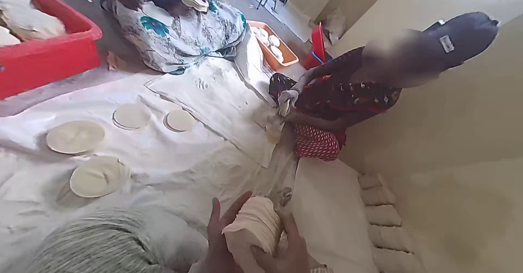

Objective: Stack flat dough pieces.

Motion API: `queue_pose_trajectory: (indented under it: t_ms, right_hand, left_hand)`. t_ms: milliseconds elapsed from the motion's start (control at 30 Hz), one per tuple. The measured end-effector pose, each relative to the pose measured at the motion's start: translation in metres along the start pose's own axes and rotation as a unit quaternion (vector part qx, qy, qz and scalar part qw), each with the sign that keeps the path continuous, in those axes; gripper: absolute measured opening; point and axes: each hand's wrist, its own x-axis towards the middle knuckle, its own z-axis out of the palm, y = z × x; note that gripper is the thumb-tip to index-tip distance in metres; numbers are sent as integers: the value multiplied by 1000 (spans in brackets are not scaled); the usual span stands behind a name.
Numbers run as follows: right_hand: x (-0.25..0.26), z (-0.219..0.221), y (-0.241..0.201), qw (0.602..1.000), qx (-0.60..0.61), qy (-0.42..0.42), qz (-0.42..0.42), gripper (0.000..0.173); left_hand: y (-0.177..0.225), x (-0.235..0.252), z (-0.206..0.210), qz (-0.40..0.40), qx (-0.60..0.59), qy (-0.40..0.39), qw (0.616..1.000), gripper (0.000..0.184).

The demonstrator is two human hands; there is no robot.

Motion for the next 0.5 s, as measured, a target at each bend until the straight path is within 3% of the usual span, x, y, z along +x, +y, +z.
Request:
queue_pose_trajectory:
  t_ms: [100,200,267,333,400,500]
  right_hand:
    - [-3,-12,-2,998,54,20,-24,90]
    - [-5,-4,5,999,52,-9,-1,99]
    - [-1,4,5,999,34,-19,-2,92]
    - [3,-2,-2,999,35,2,-42,94]
    - [-10,-10,-4,998,46,6,-34,99]
    - [-4,-2,1,999,35,-24,-9,96]
  left_hand:
    - [9,8,-7,67,36,-20,997,96]
    - [2,-4,0,-5,-12,54,998,92]
    - [2,-3,-1,-15,-35,9,999,93]
    - [11,9,-3,36,-15,-43,998,94]
    - [9,1,-11,54,8,-14,998,96]
    - [5,-2,-7,3,-9,17,1000,96]
